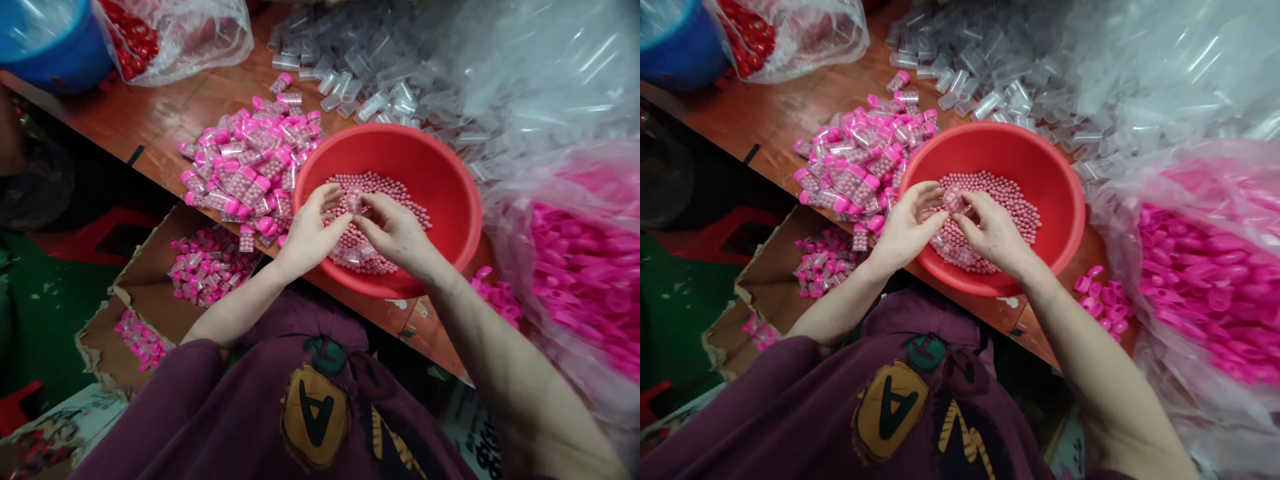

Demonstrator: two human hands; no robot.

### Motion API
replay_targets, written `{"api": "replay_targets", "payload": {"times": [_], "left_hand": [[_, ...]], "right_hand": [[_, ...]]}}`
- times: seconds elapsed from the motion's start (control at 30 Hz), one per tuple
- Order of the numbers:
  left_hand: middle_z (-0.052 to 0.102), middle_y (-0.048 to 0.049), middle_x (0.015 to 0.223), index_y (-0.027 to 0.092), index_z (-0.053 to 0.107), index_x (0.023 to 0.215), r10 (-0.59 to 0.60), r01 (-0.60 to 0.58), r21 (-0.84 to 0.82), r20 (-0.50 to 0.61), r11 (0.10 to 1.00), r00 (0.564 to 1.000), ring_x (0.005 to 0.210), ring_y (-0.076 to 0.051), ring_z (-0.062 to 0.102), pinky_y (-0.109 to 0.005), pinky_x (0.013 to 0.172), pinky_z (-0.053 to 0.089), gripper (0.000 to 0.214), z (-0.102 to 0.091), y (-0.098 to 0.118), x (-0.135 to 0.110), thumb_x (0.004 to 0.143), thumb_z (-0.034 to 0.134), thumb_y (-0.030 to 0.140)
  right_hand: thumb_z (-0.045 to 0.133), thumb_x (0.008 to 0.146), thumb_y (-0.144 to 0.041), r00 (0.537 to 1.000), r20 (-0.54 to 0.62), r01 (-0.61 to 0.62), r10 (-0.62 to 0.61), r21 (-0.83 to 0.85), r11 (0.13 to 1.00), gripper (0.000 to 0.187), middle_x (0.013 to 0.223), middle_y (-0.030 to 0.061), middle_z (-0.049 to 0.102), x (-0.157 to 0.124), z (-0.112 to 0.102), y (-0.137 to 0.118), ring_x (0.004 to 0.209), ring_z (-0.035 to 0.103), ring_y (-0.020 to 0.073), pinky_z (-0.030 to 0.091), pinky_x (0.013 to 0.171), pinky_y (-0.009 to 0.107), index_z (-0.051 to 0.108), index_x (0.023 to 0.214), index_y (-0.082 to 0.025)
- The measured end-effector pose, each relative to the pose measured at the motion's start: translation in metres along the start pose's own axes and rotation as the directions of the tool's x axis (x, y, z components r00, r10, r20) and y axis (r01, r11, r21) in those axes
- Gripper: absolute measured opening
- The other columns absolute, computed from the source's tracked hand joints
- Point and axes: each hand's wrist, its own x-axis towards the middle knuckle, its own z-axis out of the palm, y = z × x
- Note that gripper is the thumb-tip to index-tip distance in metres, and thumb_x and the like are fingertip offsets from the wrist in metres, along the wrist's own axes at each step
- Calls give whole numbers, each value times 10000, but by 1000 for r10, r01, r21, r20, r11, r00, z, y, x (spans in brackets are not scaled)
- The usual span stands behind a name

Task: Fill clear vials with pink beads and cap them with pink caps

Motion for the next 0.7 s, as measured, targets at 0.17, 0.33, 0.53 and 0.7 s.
{"api": "replay_targets", "payload": {"times": [0.17, 0.33, 0.53, 0.7], "left_hand": [[844, -86, 1134, 152, 737, 1149, -259, 287, -149, 182, 946, 948, 1026, -178, 797, -339, 976, 655, 157, 27, 20, 8, 1009, 691, 99], [848, -74, 1034, 132, 784, 1077, -407, 502, -223, 363, 835, 838, 844, -135, 760, -302, 860, 647, 122, 48, 20, 5, 1029, 674, 110], [831, -78, 971, 112, 812, 1084, -468, 594, -219, 434, 774, 770, 782, -104, 750, -263, 864, 620, 177, 74, 11, 0, 1031, 650, 68], [812, -72, 971, 111, 786, 1113, -539, 649, -179, 419, 739, 730, 756, -105, 749, -282, 861, 652, 190, 76, 18, -5, 1034, 617, 78]], "right_hand": [[745, 1034, -486, 960, -223, -134, 169, 161, 978, 416, 1151, 67, 835, -35, 2, -7, 904, 763, 237, 681, 850, 432, 780, 1394, -279], [752, 1026, -486, 916, -275, -207, 290, 293, 933, 401, 961, 32, 822, -64, -15, -2, 725, 729, 191, 673, 698, 385, 810, 1345, -250], [637, 1074, -467, 837, -439, -279, 326, 170, 945, 423, 938, 28, 821, -99, -33, 1, 674, 696, 163, 651, 698, 359, 801, 1408, -267], [555, 1046, -442, 610, -711, -581, 350, -101, 808, 426, 1017, 124, 852, -165, -80, 52, 853, 788, 249, 656, 863, 459, 851, 1227, -195]]}}
